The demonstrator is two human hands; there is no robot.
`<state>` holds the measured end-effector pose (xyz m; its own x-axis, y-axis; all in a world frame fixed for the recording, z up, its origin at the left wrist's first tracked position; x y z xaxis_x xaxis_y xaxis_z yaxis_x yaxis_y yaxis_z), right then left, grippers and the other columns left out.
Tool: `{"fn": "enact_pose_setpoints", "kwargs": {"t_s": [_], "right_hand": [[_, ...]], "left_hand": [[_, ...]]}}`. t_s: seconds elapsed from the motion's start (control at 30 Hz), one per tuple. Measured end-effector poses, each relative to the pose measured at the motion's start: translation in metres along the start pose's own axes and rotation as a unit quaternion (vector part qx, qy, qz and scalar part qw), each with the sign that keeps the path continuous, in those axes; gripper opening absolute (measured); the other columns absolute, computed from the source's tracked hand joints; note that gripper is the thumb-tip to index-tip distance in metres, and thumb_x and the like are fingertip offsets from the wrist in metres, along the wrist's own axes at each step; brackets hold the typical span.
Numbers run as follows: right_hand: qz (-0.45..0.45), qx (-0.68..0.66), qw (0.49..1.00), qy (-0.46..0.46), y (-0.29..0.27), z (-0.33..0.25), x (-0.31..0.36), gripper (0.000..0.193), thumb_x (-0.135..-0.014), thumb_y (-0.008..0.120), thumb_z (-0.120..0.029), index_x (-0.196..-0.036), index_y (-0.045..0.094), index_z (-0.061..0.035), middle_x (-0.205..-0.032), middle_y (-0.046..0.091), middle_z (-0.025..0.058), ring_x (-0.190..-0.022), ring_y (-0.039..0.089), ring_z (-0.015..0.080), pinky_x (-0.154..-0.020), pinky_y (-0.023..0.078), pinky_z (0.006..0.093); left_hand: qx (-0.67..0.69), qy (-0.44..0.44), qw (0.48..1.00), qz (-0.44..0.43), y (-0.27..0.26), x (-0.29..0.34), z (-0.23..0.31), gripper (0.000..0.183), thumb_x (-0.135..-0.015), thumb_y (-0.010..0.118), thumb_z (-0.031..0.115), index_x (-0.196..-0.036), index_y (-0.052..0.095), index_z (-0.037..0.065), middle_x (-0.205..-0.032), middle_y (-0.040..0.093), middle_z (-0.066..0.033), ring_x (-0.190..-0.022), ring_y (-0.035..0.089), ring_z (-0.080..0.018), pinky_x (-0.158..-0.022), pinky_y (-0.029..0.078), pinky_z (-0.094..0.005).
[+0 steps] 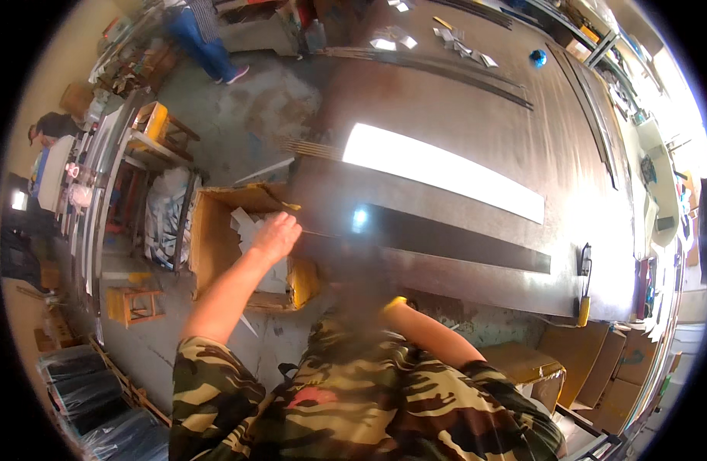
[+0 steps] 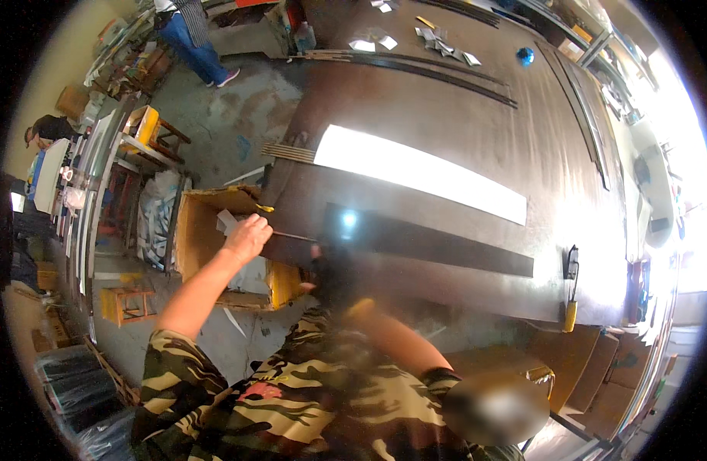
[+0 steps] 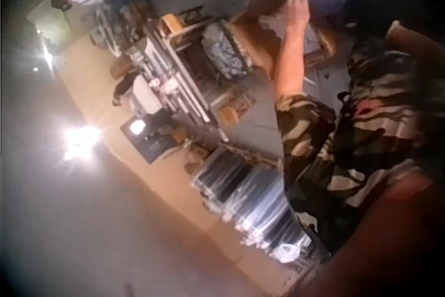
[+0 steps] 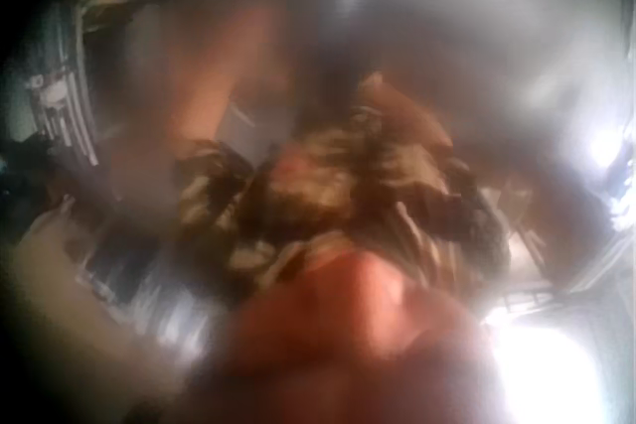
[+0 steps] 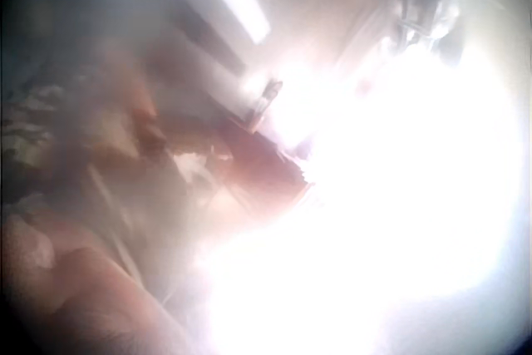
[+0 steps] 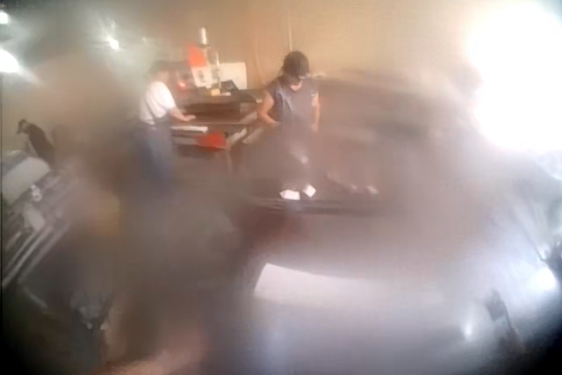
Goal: The person applies black adhesive strips to metal sheets using a hand tool to press them down.
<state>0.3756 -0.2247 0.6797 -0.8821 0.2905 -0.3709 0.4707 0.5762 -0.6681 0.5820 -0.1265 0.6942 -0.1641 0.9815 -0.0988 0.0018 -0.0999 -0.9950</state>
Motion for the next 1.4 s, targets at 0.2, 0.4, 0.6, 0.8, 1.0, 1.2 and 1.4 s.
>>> {"fn": "enact_pose_setpoints", "kwargs": {"t_s": [0.2,0.4,0.6,0.8,1.0,1.2,1.4], "right_hand": [[-0.088,-0.04,0.994,-0.055,0.044,-0.031,-0.068,0.071,-0.086,0.073,-0.035,-0.143,0.047,-0.0006,-0.145,0.046,0.0226,-0.139,0.04,0.038,-0.114,0.034,0.0469],[0.034,-0.088,0.952,0.291,-0.051,0.073,0.031,0.033,-0.095,0.063,-0.027,-0.116,0.057,-0.0031,-0.107,0.058,0.012,-0.101,0.057,0.0255,-0.089,0.047,0.039],[0.189,0.142,0.827,0.511,-0.184,0.24,0.196,0.022,-0.1,0.055,-0.03,-0.091,0.056,-0.01,-0.063,0.051,0.0054,-0.064,0.056,0.0224,-0.064,0.049,0.0371],[0.263,0.059,0.939,0.214,-0.225,0.297,0.138,0.03,-0.104,0.047,-0.037,-0.103,0.061,-0.0111,-0.077,0.063,0.0048,-0.078,0.062,0.0235,-0.084,0.049,0.0434],[0.105,0.303,0.896,0.306,-0.284,0.346,-0.107,0.029,-0.092,0.054,-0.018,-0.119,0.063,-0.0137,-0.113,0.067,0.0096,-0.111,0.06,0.0297,-0.101,0.044,0.0467],[0.113,0.195,0.961,0.162,-0.279,0.36,-0.169,0.022,-0.093,0.062,-0.018,-0.113,0.062,-0.0081,-0.099,0.069,0.0133,-0.095,0.068,0.0277,-0.08,0.052,0.0438],[0.383,-0.043,0.812,0.438,-0.308,0.386,-0.031,0.045,-0.096,0.065,-0.025,-0.133,0.053,-0.0026,-0.125,0.063,0.0195,-0.122,0.058,0.0304,-0.105,0.044,0.038]], "left_hand": [[0.087,-0.035,0.994,0.065,-0.013,0.0,-0.002,0.012,-0.081,0.064,0.017,-0.077,0.057,0.009,-0.083,0.055,-0.0067,-0.085,0.058,-0.0276,-0.068,0.052,-0.0415],[0.22,0.026,0.975,0.024,0.009,-0.036,0.035,0.02,-0.076,0.074,0.009,-0.093,0.063,0.006,-0.09,0.06,-0.0072,-0.09,0.06,-0.0294,-0.076,0.051,-0.0421],[0.187,0.053,0.974,-0.116,-0.02,-0.058,0.051,0.013,-0.089,0.065,0.015,-0.088,0.056,0.006,-0.091,0.06,-0.0113,-0.091,0.06,-0.0324,-0.075,0.051,-0.0449],[0.193,0.091,0.974,-0.076,-0.087,-0.123,0.017,0.015,-0.087,0.068,0.017,-0.095,0.06,0.008,-0.083,0.062,-0.0105,-0.08,0.062,-0.0326,-0.07,0.051,-0.0453],[0.039,0.087,0.99,0.101,-0.12,-0.279,-0.083,0.007,-0.084,0.057,0.011,-0.081,0.063,0.009,-0.08,0.058,-0.0065,-0.085,0.059,-0.0267,-0.073,0.049,-0.041],[-0.006,0.039,0.994,0.098,-0.055,-0.35,-0.147,0.01,-0.084,0.055,0.011,-0.081,0.064,0.009,-0.083,0.059,-0.0057,-0.088,0.059,-0.0266,-0.074,0.05,-0.0416],[0.022,0.008,0.999,0.027,0.02,-0.351,-0.16,0.011,-0.086,0.056,0.01,-0.088,0.066,0.007,-0.093,0.061,-0.0081,-0.096,0.058,-0.0292,-0.079,0.051,-0.0442]]}}
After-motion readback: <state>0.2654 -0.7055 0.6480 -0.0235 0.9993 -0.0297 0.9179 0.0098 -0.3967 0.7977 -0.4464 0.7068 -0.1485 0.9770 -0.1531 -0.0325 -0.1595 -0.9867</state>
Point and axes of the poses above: each hand's wrist, its own x-axis away from the middle knuckle, its own y-axis out of the palm, z = x × y, the point moved 7 cm from there along -x, towards the middle knuckle
